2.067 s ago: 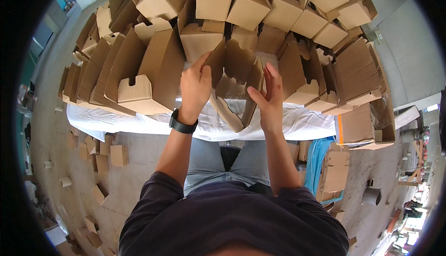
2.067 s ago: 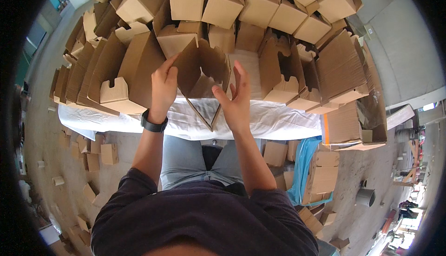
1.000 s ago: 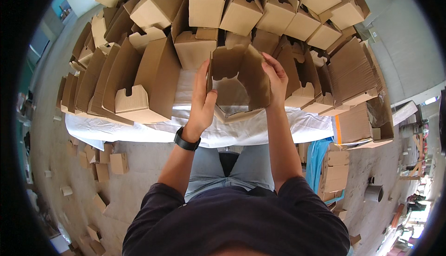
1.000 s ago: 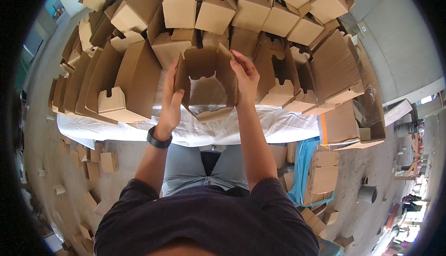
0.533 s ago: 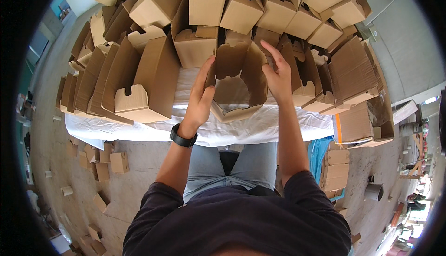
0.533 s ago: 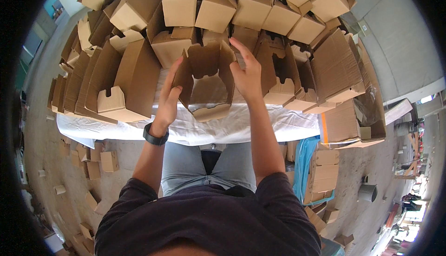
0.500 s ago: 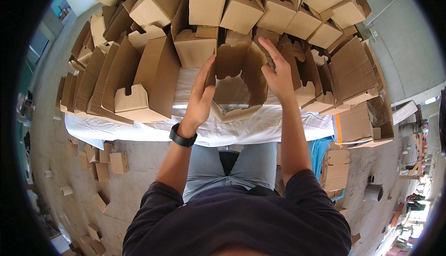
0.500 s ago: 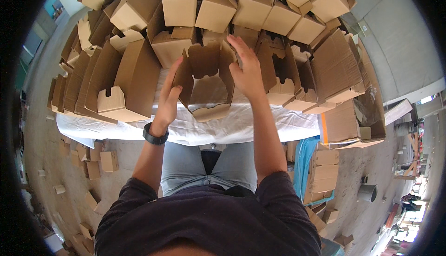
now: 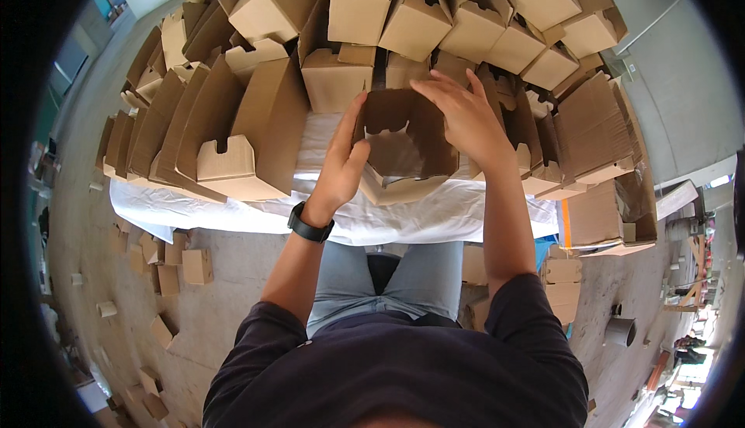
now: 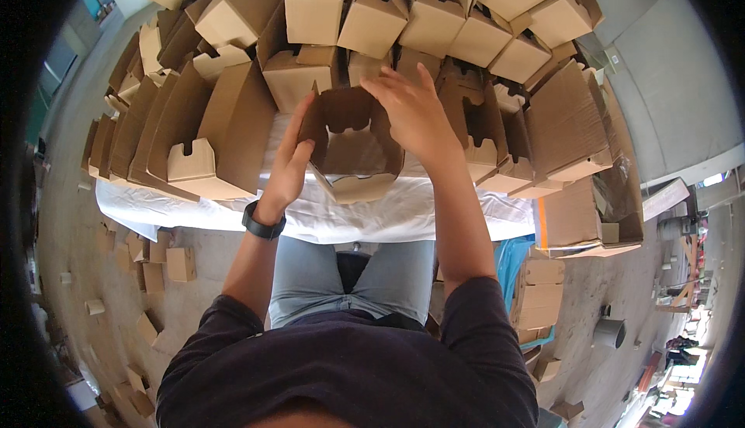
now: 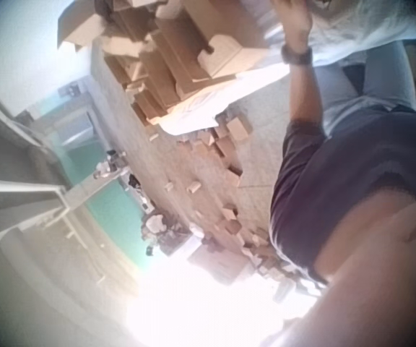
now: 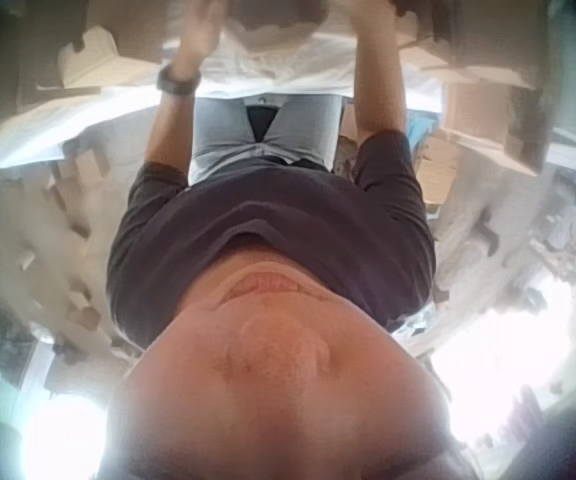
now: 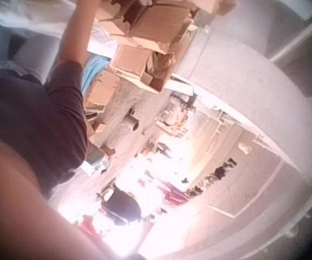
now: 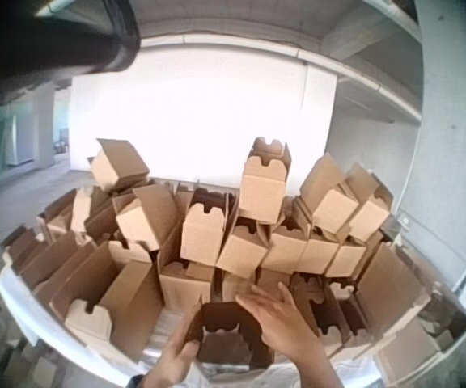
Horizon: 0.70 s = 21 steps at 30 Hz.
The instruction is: The person places items into cardboard boxes and organizes the boxes on a table. The person picks up small packages, inserts them into boxes, and arranges the boxes in rows.
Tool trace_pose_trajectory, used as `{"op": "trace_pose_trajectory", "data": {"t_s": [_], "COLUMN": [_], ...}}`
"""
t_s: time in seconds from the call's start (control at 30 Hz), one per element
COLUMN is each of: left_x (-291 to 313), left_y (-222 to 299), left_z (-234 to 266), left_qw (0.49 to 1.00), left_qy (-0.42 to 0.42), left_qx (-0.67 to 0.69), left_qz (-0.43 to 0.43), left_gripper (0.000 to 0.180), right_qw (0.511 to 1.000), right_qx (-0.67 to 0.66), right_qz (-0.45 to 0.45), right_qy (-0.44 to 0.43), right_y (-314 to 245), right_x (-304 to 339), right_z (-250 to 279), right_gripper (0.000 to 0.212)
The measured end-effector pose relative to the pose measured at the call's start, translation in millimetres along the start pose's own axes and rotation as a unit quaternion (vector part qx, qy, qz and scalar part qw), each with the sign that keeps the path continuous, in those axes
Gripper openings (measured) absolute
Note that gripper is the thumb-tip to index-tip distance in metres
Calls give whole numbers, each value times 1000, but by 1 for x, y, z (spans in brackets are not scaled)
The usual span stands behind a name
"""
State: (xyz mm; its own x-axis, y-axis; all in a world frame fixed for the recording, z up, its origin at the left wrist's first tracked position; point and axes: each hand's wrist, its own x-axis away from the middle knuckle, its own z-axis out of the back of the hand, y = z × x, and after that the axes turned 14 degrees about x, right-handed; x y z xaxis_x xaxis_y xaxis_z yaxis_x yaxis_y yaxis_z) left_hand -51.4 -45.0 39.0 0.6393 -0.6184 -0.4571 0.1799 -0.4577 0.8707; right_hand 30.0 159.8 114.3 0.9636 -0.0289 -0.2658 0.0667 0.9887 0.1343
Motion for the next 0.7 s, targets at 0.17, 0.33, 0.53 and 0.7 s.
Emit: {"op": "trace_pose_trajectory", "data": {"t_s": [0.17,0.33,0.53,0.7], "left_x": [2,0,-4,-2], "left_y": [0,2,0,-2], "left_z": [-3,-2,5,4], "left_qw": [1000,998,996,996], "left_qy": [2,-25,-45,-44], "left_qx": [-19,-54,-74,-72], "left_qz": [1,33,37,34], "left_gripper": [65,69,71,71], "right_qw": [996,992,997,977], "right_qx": [50,42,-44,-200], "right_qz": [17,24,27,-31], "right_qy": [-75,-121,-53,61], "right_y": [-5,-10,-3,-8], "right_x": [2,-1,4,16], "right_z": [5,8,-8,-24], "right_gripper": [40,38,48,49]}}
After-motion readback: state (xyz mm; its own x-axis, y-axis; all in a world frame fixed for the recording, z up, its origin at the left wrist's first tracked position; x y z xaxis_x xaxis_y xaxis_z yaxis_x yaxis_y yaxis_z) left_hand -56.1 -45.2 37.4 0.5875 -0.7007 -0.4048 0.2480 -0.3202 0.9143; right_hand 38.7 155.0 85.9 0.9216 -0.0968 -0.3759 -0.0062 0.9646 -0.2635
